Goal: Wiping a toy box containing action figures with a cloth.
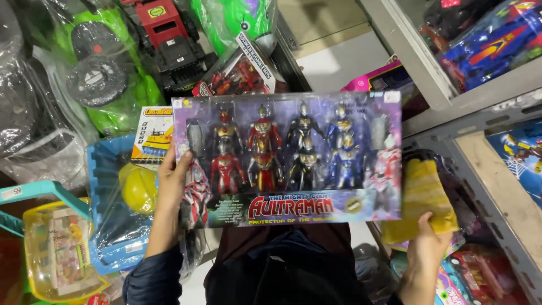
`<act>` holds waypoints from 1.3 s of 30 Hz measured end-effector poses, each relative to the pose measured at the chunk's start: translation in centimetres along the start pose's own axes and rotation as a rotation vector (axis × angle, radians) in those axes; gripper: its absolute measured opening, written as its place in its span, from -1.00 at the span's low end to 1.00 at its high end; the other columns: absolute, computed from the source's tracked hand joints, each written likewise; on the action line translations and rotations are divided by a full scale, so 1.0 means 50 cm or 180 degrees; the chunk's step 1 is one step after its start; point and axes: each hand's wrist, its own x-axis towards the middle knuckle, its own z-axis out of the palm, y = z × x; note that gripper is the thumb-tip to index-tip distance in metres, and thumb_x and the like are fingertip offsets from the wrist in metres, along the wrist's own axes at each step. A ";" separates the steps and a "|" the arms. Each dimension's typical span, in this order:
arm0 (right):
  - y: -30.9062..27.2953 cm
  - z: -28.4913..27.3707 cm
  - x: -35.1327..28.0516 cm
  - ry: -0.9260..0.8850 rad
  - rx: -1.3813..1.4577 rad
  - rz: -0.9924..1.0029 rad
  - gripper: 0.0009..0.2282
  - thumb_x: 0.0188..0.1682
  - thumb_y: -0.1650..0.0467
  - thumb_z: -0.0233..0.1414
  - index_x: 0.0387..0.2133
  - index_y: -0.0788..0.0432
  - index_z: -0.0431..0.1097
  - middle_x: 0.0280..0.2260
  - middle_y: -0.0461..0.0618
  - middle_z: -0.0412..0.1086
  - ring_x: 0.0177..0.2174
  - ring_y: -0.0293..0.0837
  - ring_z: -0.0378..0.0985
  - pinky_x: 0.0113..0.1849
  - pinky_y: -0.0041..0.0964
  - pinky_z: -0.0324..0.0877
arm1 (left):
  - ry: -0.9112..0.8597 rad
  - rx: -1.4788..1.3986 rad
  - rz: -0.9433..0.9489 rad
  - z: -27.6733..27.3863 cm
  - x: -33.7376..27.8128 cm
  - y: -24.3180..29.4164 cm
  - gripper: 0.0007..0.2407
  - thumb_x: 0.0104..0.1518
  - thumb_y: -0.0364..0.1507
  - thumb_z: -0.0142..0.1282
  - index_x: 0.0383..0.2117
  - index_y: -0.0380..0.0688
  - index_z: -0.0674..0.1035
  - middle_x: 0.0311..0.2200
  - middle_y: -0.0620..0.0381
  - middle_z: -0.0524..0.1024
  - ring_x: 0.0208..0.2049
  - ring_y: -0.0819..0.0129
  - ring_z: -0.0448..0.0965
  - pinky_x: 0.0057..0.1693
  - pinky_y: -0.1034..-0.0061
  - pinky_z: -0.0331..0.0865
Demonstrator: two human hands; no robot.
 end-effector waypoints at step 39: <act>-0.123 0.441 0.092 -0.2260 -0.3993 -0.2507 -0.38 -0.12 0.32 0.09 0.30 -0.34 0.16 0.46 0.01 -0.31 0.40 0.27 -0.37 0.26 0.49 -0.43 | 0.0022 0.0487 0.0307 0.005 -0.032 0.040 -0.48 0.27 -0.58 0.07 0.40 -0.17 0.27 0.12 0.18 0.49 -0.03 0.58 0.45 0.12 0.66 0.34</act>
